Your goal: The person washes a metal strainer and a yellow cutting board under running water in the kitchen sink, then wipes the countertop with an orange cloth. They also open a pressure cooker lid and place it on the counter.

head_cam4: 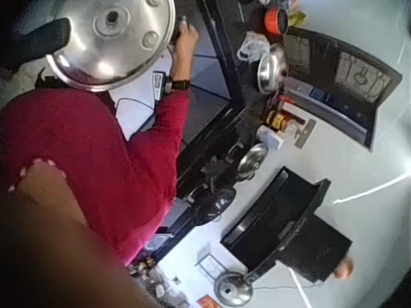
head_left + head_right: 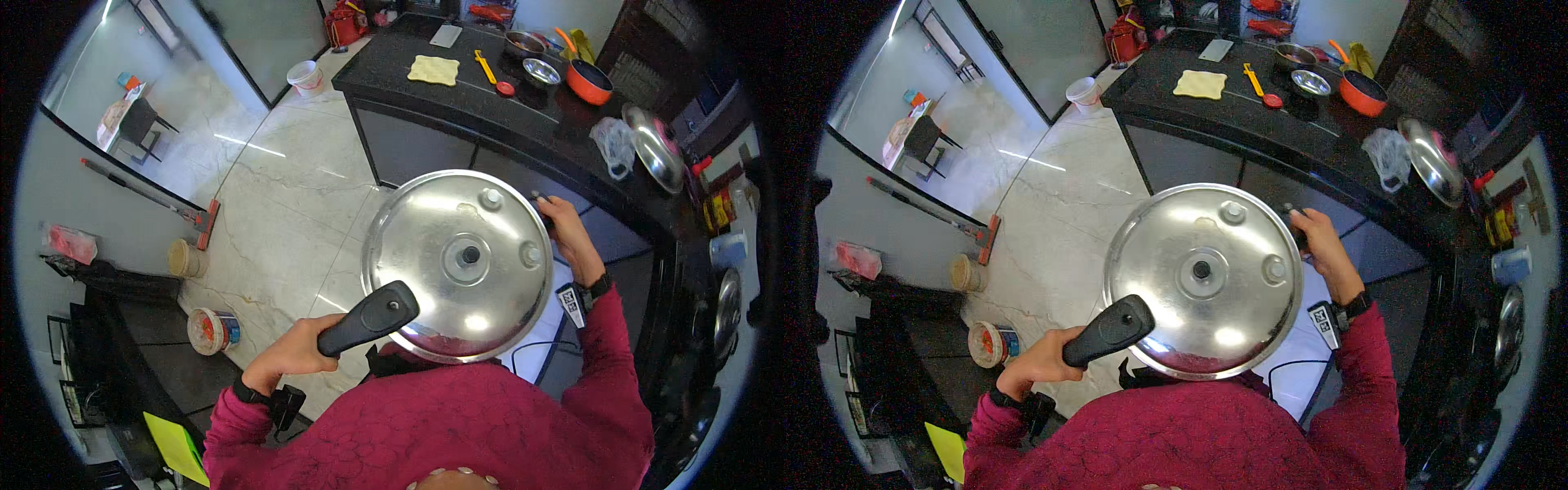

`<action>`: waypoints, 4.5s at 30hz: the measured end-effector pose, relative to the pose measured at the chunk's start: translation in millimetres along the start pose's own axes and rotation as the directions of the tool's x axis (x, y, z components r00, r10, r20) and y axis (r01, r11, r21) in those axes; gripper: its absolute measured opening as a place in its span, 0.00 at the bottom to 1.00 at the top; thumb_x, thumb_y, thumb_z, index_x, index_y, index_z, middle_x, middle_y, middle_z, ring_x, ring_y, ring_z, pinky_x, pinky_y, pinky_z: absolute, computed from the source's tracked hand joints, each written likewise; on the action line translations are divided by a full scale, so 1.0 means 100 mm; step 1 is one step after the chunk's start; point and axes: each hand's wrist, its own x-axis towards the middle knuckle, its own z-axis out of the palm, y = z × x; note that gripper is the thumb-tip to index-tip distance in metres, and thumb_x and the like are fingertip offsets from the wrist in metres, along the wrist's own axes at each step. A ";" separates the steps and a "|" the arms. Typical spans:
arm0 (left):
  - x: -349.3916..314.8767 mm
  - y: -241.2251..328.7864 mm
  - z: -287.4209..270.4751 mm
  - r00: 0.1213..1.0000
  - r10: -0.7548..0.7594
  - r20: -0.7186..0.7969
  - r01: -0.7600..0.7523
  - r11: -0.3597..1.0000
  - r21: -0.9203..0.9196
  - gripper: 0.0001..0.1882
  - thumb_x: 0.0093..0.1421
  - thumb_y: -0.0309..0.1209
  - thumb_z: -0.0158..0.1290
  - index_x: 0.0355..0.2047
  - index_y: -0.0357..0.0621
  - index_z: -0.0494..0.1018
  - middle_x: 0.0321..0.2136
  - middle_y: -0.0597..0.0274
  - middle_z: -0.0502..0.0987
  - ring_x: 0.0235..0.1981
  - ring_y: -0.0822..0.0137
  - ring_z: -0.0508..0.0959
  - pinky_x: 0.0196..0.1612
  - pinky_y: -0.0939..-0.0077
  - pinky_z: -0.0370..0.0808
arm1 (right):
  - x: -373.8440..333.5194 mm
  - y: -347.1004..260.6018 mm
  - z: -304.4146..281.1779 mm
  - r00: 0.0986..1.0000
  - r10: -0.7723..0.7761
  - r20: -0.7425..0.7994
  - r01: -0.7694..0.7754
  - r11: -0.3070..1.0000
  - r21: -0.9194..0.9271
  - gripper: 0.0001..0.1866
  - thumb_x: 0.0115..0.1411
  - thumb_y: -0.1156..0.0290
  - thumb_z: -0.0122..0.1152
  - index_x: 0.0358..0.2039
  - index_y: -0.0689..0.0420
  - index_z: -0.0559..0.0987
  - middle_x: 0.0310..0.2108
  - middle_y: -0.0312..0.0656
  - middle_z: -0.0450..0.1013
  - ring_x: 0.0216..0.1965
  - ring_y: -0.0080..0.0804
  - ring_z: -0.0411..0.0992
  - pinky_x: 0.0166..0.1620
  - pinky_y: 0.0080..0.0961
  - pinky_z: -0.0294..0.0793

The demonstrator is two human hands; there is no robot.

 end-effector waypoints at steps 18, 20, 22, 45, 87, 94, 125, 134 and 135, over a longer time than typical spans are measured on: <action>2.62 0.64 -3.03 0.991 0.132 0.023 -0.134 0.988 0.080 0.25 0.36 0.22 0.53 0.41 0.37 0.71 0.18 0.65 0.70 0.22 0.75 0.68 0.28 0.80 0.68 | 3.18 -1.42 0.52 0.993 -0.040 -0.110 0.049 0.996 0.079 0.10 0.59 0.63 0.52 0.27 0.56 0.72 0.20 0.31 0.67 0.18 0.18 0.65 0.18 0.16 0.65; 2.92 0.75 -3.33 0.994 0.091 0.053 -0.096 0.990 0.103 0.23 0.36 0.22 0.54 0.39 0.35 0.71 0.20 0.67 0.72 0.23 0.76 0.71 0.29 0.80 0.69 | 3.39 -1.46 0.51 0.985 -0.015 -0.169 0.032 0.995 0.098 0.11 0.60 0.62 0.51 0.27 0.56 0.72 0.21 0.32 0.67 0.17 0.18 0.65 0.18 0.16 0.66; 3.40 0.86 -3.61 0.982 0.168 0.089 -0.176 0.980 0.094 0.24 0.36 0.22 0.54 0.40 0.36 0.71 0.19 0.66 0.70 0.22 0.75 0.69 0.28 0.80 0.68 | 3.72 -1.54 0.43 0.983 -0.004 -0.182 0.024 0.994 0.107 0.10 0.60 0.64 0.51 0.27 0.57 0.72 0.20 0.33 0.68 0.16 0.20 0.66 0.17 0.15 0.67; 5.13 1.19 -4.51 0.819 0.171 0.547 -0.291 0.947 0.140 0.39 0.43 0.33 0.62 0.55 0.34 0.60 0.42 0.49 0.73 0.44 0.65 0.73 0.48 0.75 0.68 | 4.14 -1.71 0.28 0.828 0.143 -0.542 -0.307 0.925 -0.225 0.13 0.58 0.65 0.52 0.38 0.60 0.75 0.31 0.41 0.75 0.30 0.29 0.73 0.30 0.28 0.74; 5.94 0.81 -4.52 0.129 0.122 0.984 0.168 0.975 -0.143 0.17 0.53 0.30 0.58 0.42 0.40 0.69 0.31 0.67 0.74 0.29 0.73 0.73 0.34 0.78 0.70 | 3.35 -1.72 4.29 0.584 0.180 -0.791 0.118 0.946 0.302 0.24 0.57 0.59 0.58 0.47 0.63 0.67 0.36 0.43 0.72 0.36 0.29 0.70 0.38 0.24 0.71; 5.81 0.84 -4.44 0.183 0.127 0.975 0.031 0.990 -0.135 0.12 0.51 0.33 0.60 0.31 0.43 0.69 0.21 0.68 0.70 0.22 0.74 0.71 0.26 0.80 0.67 | 3.65 -1.77 4.47 0.459 0.266 -0.848 0.317 0.842 0.436 0.20 0.56 0.65 0.58 0.41 0.66 0.65 0.28 0.45 0.71 0.23 0.26 0.70 0.24 0.22 0.71; 6.40 0.28 -6.00 0.742 0.309 0.595 -0.037 0.905 -0.423 0.18 0.61 0.37 0.50 0.48 0.44 0.65 0.34 0.64 0.73 0.35 0.67 0.75 0.34 0.75 0.72 | 2.05 -2.51 3.54 0.200 0.062 -0.978 0.174 0.980 0.098 0.09 0.49 0.72 0.60 0.24 0.59 0.68 0.11 0.36 0.65 0.10 0.22 0.62 0.15 0.19 0.62; 6.40 -0.29 -6.46 0.934 0.177 0.309 0.104 0.695 -0.711 0.09 0.58 0.32 0.52 0.39 0.50 0.69 0.29 0.70 0.72 0.28 0.72 0.72 0.28 0.79 0.69 | 2.08 -2.25 3.38 0.228 0.120 -0.966 0.239 0.955 0.175 0.09 0.49 0.72 0.61 0.24 0.59 0.69 0.13 0.37 0.65 0.11 0.22 0.63 0.15 0.20 0.63; 6.38 -0.31 -6.45 0.933 0.186 0.308 0.093 0.702 -0.706 0.09 0.58 0.32 0.52 0.39 0.50 0.69 0.29 0.70 0.72 0.28 0.72 0.72 0.28 0.80 0.69 | 2.08 -2.21 3.36 0.241 0.119 -0.963 0.258 0.949 0.182 0.09 0.49 0.72 0.61 0.24 0.60 0.69 0.13 0.37 0.65 0.12 0.22 0.63 0.16 0.20 0.63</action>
